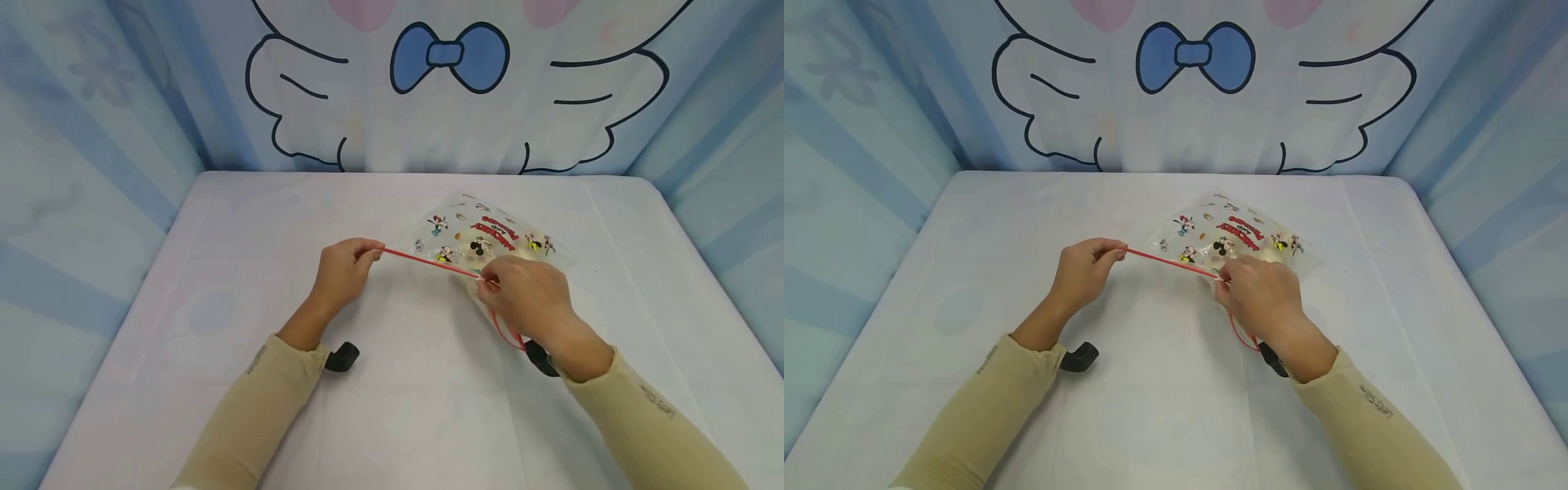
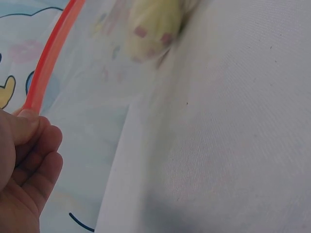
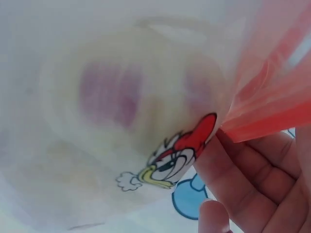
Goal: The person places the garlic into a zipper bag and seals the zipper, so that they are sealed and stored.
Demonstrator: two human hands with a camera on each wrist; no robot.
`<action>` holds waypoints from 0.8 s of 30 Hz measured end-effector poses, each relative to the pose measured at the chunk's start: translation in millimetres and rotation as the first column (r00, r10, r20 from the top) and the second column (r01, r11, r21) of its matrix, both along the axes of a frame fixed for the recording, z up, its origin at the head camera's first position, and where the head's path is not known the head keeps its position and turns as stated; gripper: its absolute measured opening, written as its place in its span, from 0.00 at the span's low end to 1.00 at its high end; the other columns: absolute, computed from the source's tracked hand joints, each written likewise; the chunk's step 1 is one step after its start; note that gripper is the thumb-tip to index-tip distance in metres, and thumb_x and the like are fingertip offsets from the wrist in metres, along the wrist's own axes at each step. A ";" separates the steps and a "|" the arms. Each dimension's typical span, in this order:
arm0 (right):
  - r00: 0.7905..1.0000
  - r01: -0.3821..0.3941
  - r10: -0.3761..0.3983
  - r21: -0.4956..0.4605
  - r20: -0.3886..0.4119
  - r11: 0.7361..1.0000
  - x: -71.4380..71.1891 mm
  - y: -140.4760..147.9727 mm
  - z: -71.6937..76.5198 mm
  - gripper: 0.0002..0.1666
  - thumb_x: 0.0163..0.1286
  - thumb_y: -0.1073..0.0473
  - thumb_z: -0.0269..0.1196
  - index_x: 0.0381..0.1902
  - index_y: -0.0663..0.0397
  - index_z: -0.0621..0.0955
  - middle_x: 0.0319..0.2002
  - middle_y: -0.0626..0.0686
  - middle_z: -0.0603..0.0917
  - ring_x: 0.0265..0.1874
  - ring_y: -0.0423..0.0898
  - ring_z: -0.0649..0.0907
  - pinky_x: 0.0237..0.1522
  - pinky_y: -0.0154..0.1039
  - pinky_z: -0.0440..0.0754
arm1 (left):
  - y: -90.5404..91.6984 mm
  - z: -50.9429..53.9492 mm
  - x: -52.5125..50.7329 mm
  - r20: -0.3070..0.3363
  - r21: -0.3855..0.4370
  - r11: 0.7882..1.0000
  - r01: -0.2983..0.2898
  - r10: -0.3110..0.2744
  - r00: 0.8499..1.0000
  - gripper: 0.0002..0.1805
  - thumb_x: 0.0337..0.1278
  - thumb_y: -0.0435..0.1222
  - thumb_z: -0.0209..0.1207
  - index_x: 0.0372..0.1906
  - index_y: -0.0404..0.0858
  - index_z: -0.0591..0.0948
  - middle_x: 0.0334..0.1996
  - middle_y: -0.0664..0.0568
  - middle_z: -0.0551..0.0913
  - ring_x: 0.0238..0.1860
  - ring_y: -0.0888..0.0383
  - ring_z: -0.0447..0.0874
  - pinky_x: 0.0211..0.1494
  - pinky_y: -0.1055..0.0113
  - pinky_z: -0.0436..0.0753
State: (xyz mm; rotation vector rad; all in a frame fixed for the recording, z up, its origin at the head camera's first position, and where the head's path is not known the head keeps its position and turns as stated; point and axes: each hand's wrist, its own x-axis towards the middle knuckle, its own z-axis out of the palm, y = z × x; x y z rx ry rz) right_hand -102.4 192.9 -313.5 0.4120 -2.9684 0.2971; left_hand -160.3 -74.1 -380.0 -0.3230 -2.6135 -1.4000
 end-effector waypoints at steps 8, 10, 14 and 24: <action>1.000 0.021 -0.021 -0.014 0.002 1.000 3.2 4.2 -0.2 0.06 0.62 0.58 0.67 0.34 0.53 0.88 0.29 0.49 0.86 0.23 0.47 0.79 0.19 0.42 0.72 | -0.8 -3.5 1.3 -0.031 -0.018 1.000 0.015 -0.016 0.999 0.08 0.67 0.32 0.62 0.44 0.32 0.88 0.36 0.47 0.89 0.36 0.56 0.85 0.36 0.63 0.83; 1.000 0.023 -0.023 -0.007 -0.003 1.000 5.1 5.5 -0.1 0.06 0.62 0.58 0.67 0.34 0.53 0.88 0.29 0.49 0.85 0.22 0.47 0.78 0.19 0.42 0.72 | -0.7 -4.6 1.5 -0.037 -0.018 1.000 0.019 -0.020 0.999 0.08 0.67 0.32 0.62 0.44 0.32 0.88 0.36 0.47 0.89 0.35 0.56 0.85 0.36 0.63 0.83; 1.000 0.014 -0.014 0.013 -0.003 1.000 8.5 8.1 0.7 0.07 0.62 0.57 0.67 0.35 0.54 0.87 0.27 0.49 0.83 0.21 0.45 0.76 0.18 0.42 0.71 | -0.4 -5.0 2.1 -0.049 -0.017 1.000 0.023 -0.023 0.999 0.08 0.68 0.31 0.61 0.44 0.32 0.88 0.36 0.47 0.89 0.35 0.56 0.85 0.36 0.63 0.83; 0.993 -0.023 0.030 0.056 -0.118 0.998 20.6 15.5 -3.2 0.05 0.58 0.60 0.71 0.31 0.56 0.88 0.27 0.52 0.86 0.30 0.53 0.80 0.21 0.45 0.73 | -2.2 -5.7 1.6 -0.057 -0.021 1.000 0.021 -0.022 0.998 0.08 0.67 0.31 0.61 0.44 0.31 0.88 0.36 0.46 0.89 0.34 0.56 0.84 0.36 0.63 0.82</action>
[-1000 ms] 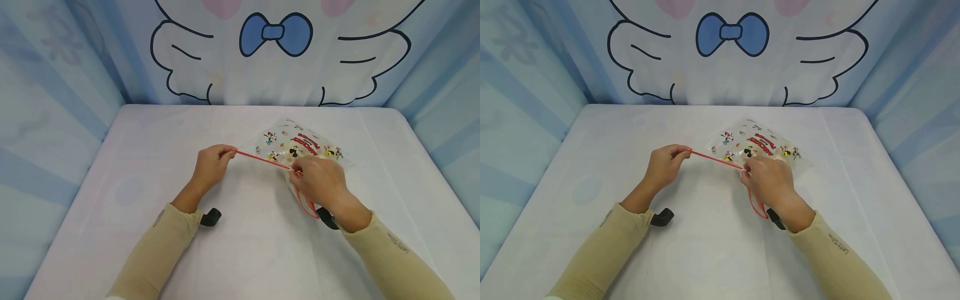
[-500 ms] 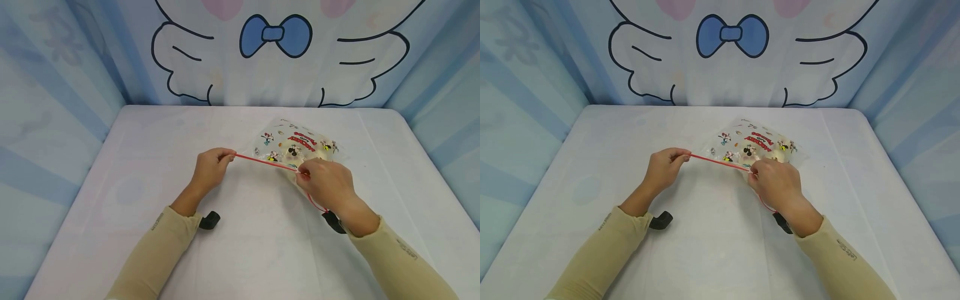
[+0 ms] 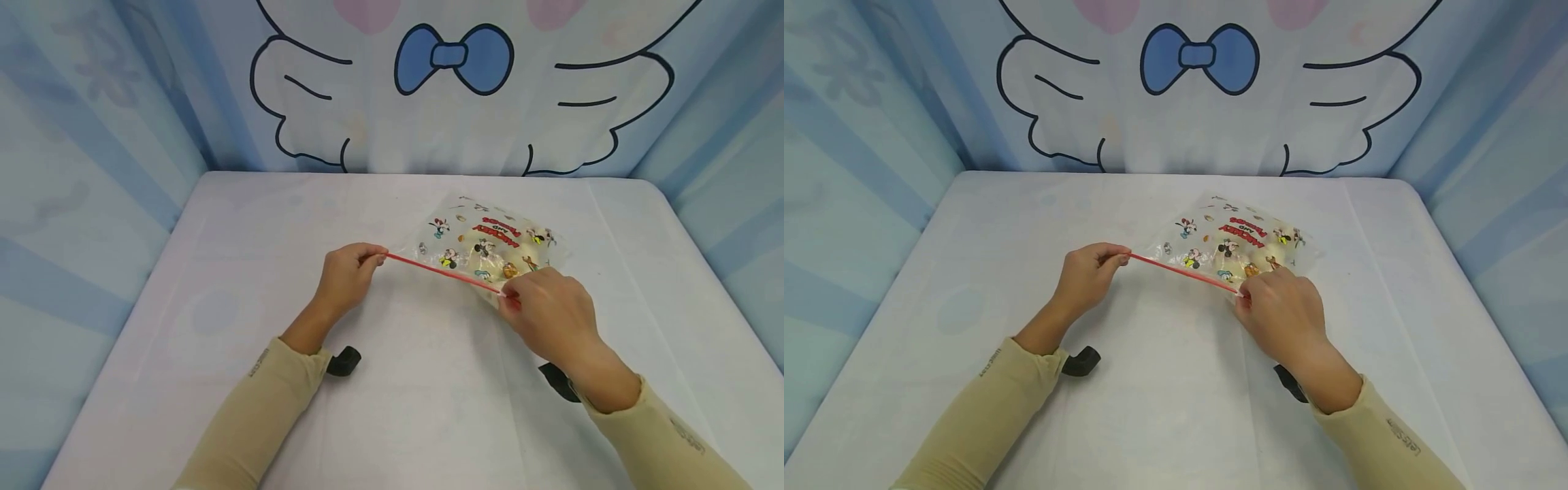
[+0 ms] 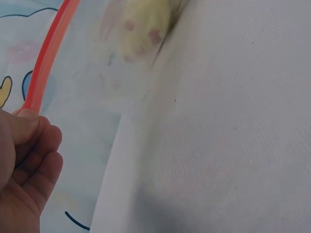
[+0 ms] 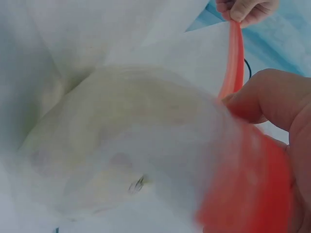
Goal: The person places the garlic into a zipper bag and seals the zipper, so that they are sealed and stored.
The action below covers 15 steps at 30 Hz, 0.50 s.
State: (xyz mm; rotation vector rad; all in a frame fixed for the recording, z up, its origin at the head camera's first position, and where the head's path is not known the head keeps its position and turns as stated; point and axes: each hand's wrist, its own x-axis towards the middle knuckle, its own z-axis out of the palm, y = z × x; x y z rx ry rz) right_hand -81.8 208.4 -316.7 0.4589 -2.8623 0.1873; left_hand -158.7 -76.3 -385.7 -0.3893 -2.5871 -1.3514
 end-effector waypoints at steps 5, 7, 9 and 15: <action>0.999 0.009 -0.007 0.023 -0.046 1.000 9.1 8.5 -4.6 0.05 0.55 0.61 0.71 0.29 0.57 0.88 0.25 0.53 0.86 0.29 0.53 0.81 0.22 0.46 0.73 | -2.1 -2.3 -0.9 0.007 0.004 1.000 -0.007 0.007 1.000 0.08 0.67 0.31 0.62 0.44 0.31 0.88 0.35 0.46 0.89 0.34 0.55 0.84 0.36 0.63 0.82; 0.999 0.020 -0.019 0.022 -0.043 1.000 11.9 11.1 -5.6 0.06 0.55 0.60 0.72 0.29 0.57 0.88 0.25 0.54 0.86 0.29 0.53 0.80 0.22 0.45 0.73 | -2.3 -2.6 -1.2 -0.001 0.003 1.000 -0.001 0.001 1.000 0.08 0.67 0.31 0.62 0.44 0.31 0.88 0.35 0.46 0.89 0.34 0.55 0.84 0.36 0.63 0.82; 0.998 0.026 -0.025 0.013 -0.051 1.000 13.6 13.3 -6.3 0.06 0.55 0.60 0.71 0.29 0.58 0.88 0.26 0.54 0.86 0.29 0.53 0.80 0.22 0.44 0.73 | -2.2 -2.8 -1.7 -0.008 0.004 1.000 0.004 -0.004 1.000 0.08 0.67 0.31 0.62 0.44 0.31 0.88 0.35 0.46 0.89 0.34 0.55 0.84 0.36 0.63 0.82; 0.995 0.008 -0.010 -0.021 -0.103 1.000 14.6 17.5 -8.9 0.04 0.53 0.61 0.71 0.27 0.57 0.87 0.24 0.54 0.85 0.27 0.52 0.80 0.18 0.43 0.72 | -1.5 -2.5 -1.7 0.006 0.007 1.000 0.005 -0.005 1.000 0.08 0.67 0.31 0.62 0.44 0.31 0.88 0.36 0.46 0.89 0.34 0.55 0.84 0.35 0.63 0.82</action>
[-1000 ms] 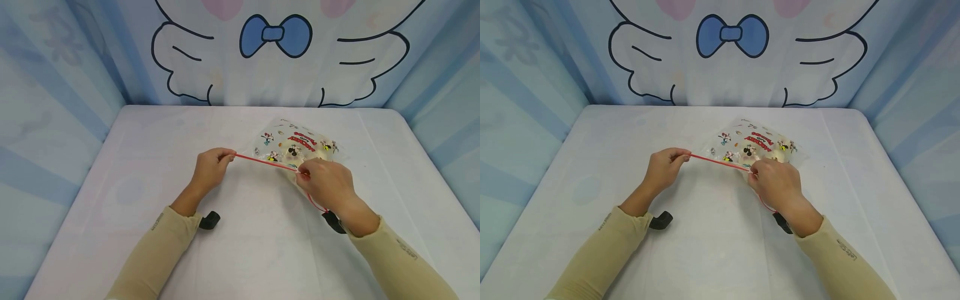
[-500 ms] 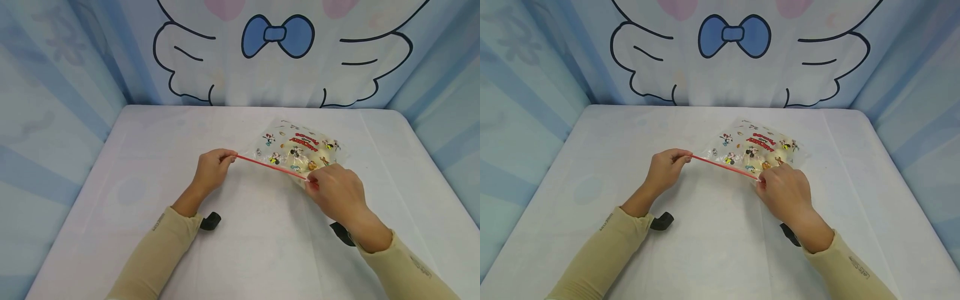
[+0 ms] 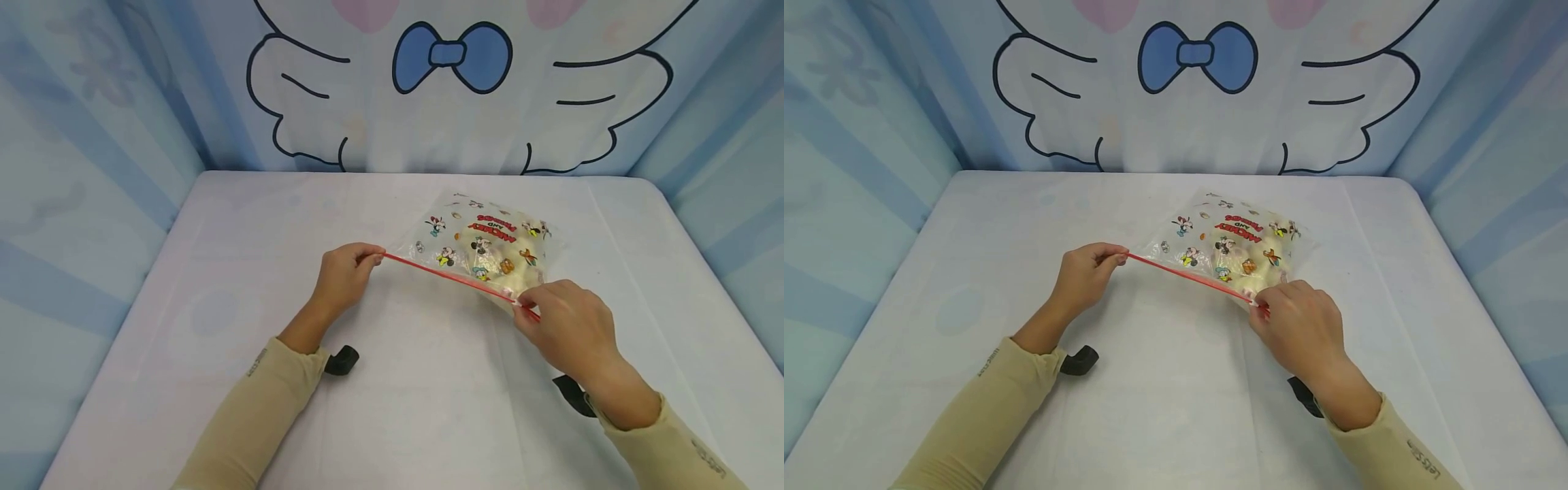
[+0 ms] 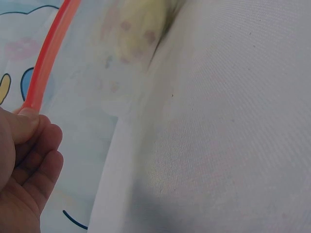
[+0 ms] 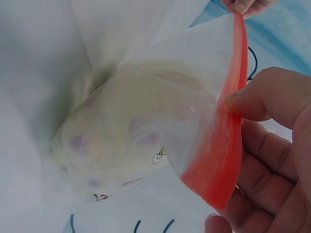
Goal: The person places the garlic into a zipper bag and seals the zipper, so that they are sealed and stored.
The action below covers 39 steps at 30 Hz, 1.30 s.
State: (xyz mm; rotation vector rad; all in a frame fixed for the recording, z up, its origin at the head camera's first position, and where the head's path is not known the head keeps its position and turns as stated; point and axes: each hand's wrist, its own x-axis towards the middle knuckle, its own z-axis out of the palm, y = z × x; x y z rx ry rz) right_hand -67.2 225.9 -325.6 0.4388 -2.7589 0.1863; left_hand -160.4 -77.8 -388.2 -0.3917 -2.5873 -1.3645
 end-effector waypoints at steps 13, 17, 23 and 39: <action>0.998 -0.029 0.029 -0.010 -0.058 1.000 4.2 -0.3 -3.9 0.05 0.51 0.62 0.72 0.27 0.58 0.87 0.26 0.57 0.86 0.27 0.53 0.81 0.18 0.43 0.73 | -0.6 3.7 -1.8 0.036 -0.011 1.000 0.006 -0.005 0.999 0.09 0.67 0.32 0.62 0.46 0.32 0.88 0.37 0.47 0.88 0.33 0.55 0.81 0.36 0.64 0.82; 0.995 -0.054 0.054 -0.002 -0.088 0.999 6.4 0.2 -4.6 0.07 0.49 0.63 0.73 0.27 0.58 0.87 0.26 0.57 0.86 0.25 0.52 0.81 0.16 0.41 0.71 | -0.2 5.7 -2.2 0.041 -0.013 1.000 0.006 -0.006 0.999 0.09 0.67 0.32 0.62 0.46 0.32 0.88 0.38 0.47 0.88 0.33 0.55 0.80 0.36 0.64 0.81; 0.980 -0.111 0.109 0.000 -0.169 0.994 8.9 2.0 -8.6 0.07 0.47 0.65 0.72 0.26 0.59 0.86 0.23 0.55 0.85 0.20 0.50 0.79 0.14 0.40 0.70 | -1.7 6.3 -2.5 0.048 -0.015 1.000 0.017 -0.017 0.999 0.09 0.68 0.32 0.62 0.46 0.32 0.87 0.38 0.47 0.88 0.32 0.54 0.79 0.35 0.65 0.81; 0.971 -0.130 0.127 0.000 -0.202 0.992 7.3 2.7 -12.5 0.09 0.46 0.67 0.73 0.29 0.62 0.85 0.26 0.57 0.86 0.22 0.52 0.81 0.16 0.43 0.76 | -7.9 16.1 -6.7 -0.184 -0.247 0.961 0.126 -0.174 0.967 0.11 0.56 0.29 0.70 0.45 0.35 0.89 0.45 0.48 0.87 0.49 0.52 0.84 0.55 0.60 0.82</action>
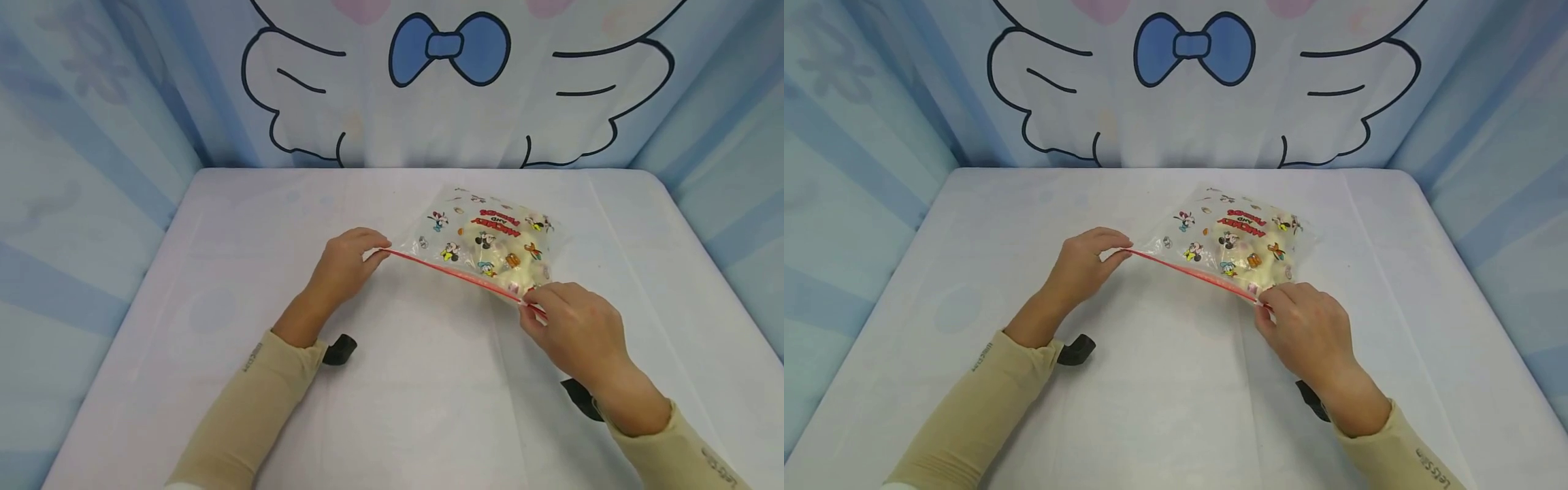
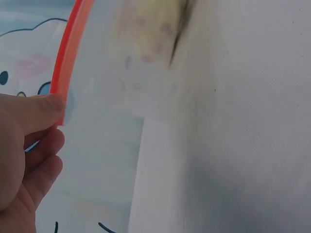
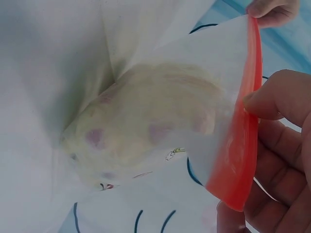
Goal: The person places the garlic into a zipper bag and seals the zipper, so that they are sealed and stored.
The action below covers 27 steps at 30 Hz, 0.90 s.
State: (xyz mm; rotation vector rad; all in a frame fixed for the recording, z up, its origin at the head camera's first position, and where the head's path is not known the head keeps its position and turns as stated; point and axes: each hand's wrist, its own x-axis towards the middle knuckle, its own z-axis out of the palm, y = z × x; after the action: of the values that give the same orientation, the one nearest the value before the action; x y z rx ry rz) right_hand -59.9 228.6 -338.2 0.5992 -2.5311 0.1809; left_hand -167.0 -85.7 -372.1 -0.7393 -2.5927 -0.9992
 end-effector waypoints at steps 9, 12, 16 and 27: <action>1.000 -0.004 0.004 -0.011 0.031 1.000 -1.3 0.6 4.9 0.10 0.46 0.66 0.74 0.30 0.60 0.86 0.27 0.56 0.86 0.24 0.52 0.81 0.17 0.44 0.77 | 37.7 13.5 13.8 -0.033 -0.201 0.970 0.137 -0.146 0.989 0.09 0.58 0.34 0.70 0.44 0.40 0.89 0.43 0.54 0.88 0.50 0.57 0.83 0.57 0.66 0.80; 0.999 0.005 -0.004 -0.013 0.043 1.000 -1.2 1.5 6.6 0.11 0.46 0.66 0.74 0.30 0.59 0.86 0.28 0.57 0.86 0.25 0.52 0.81 0.17 0.44 0.78 | 51.9 16.0 16.7 -0.042 -0.215 0.961 0.173 -0.186 0.982 0.09 0.59 0.35 0.70 0.44 0.41 0.90 0.43 0.56 0.88 0.50 0.58 0.82 0.55 0.68 0.80; 0.999 0.008 -0.007 -0.018 0.054 1.000 -0.9 2.6 5.3 0.11 0.46 0.66 0.74 0.31 0.59 0.86 0.29 0.57 0.87 0.26 0.53 0.82 0.18 0.45 0.78 | 64.3 15.0 19.4 -0.078 -0.208 0.955 0.212 -0.233 0.969 0.08 0.59 0.36 0.70 0.44 0.41 0.90 0.42 0.56 0.88 0.47 0.58 0.83 0.52 0.69 0.81; 0.997 -0.045 0.049 -0.060 0.052 0.997 -6.0 4.6 1.9 0.11 0.48 0.65 0.74 0.31 0.59 0.86 0.29 0.57 0.87 0.27 0.53 0.82 0.20 0.45 0.79 | 82.4 14.3 21.9 -0.115 -0.229 0.933 0.277 -0.308 0.944 0.07 0.63 0.37 0.67 0.44 0.42 0.89 0.43 0.56 0.88 0.48 0.59 0.82 0.52 0.71 0.79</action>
State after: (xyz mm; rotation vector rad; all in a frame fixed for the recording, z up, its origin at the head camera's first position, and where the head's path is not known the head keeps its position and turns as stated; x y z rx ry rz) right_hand -65.9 233.2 -336.2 0.6388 -2.5543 0.2910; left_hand -145.2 -3.3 -357.8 -1.2368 -2.5277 -0.7146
